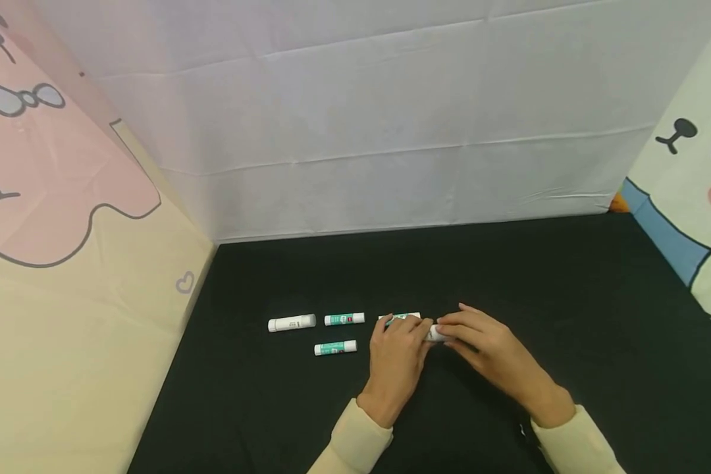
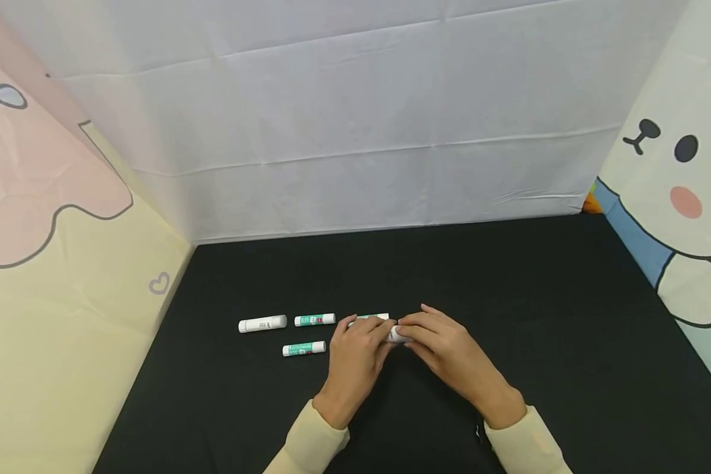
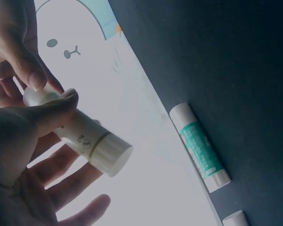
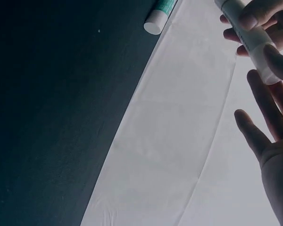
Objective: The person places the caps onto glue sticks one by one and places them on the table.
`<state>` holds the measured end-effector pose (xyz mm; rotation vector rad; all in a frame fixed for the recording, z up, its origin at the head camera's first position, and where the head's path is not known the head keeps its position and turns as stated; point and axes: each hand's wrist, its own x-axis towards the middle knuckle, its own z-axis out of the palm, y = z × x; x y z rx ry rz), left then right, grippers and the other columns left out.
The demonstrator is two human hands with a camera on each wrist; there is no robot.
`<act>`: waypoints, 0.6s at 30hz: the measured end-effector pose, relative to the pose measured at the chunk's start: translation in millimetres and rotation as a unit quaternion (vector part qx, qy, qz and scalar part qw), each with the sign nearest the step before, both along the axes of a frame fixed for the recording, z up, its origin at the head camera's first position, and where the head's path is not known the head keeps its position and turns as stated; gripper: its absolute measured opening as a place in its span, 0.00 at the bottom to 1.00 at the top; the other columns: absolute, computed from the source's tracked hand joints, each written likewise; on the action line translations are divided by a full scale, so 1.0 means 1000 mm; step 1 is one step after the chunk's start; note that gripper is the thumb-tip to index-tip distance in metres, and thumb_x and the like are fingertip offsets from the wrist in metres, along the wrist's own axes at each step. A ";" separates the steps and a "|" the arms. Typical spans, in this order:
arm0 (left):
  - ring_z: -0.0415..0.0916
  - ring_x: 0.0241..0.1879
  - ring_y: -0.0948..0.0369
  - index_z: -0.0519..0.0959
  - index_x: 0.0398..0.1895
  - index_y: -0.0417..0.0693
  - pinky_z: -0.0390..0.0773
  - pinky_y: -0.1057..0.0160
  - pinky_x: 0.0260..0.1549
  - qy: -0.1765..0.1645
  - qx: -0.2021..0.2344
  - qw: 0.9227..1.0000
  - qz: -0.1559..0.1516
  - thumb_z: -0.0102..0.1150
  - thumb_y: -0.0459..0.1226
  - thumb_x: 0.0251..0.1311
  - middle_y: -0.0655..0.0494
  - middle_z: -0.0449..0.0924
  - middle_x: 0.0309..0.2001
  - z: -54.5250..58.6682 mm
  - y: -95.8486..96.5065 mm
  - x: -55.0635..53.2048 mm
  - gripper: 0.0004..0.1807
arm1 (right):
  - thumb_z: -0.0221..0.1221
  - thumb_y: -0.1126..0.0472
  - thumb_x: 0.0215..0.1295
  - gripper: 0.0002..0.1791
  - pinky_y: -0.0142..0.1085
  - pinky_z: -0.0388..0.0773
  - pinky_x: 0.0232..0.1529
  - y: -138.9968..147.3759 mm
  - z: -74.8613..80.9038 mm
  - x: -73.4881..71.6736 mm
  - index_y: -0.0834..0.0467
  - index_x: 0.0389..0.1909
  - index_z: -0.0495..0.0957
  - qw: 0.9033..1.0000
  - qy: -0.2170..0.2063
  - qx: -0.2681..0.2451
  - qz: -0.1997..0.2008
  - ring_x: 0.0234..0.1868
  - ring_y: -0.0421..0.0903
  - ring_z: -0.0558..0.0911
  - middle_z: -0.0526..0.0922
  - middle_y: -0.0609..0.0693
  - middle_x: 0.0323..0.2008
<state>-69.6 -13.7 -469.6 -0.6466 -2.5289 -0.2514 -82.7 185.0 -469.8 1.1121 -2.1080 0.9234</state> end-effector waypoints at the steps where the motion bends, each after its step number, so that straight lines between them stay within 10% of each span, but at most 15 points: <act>1: 0.86 0.43 0.64 0.91 0.45 0.58 0.82 0.53 0.56 -0.003 -0.001 1.000 0.001 0.81 0.46 0.54 0.65 0.89 0.42 0.000 -0.001 0.001 0.15 | 0.49 0.49 0.84 0.25 0.33 0.64 0.76 0.000 0.000 0.000 0.63 0.45 0.88 1.000 0.001 0.002 0.000 0.47 0.53 0.88 0.88 0.56 0.48; 18: 0.85 0.43 0.61 0.91 0.46 0.57 0.80 0.52 0.58 -0.046 -0.021 0.998 0.038 0.84 0.44 0.50 0.64 0.88 0.42 -0.001 -0.023 0.008 0.18 | 0.50 0.44 0.82 0.27 0.33 0.62 0.77 0.007 -0.001 0.003 0.61 0.48 0.89 0.999 -0.026 0.035 -0.020 0.50 0.54 0.88 0.89 0.55 0.50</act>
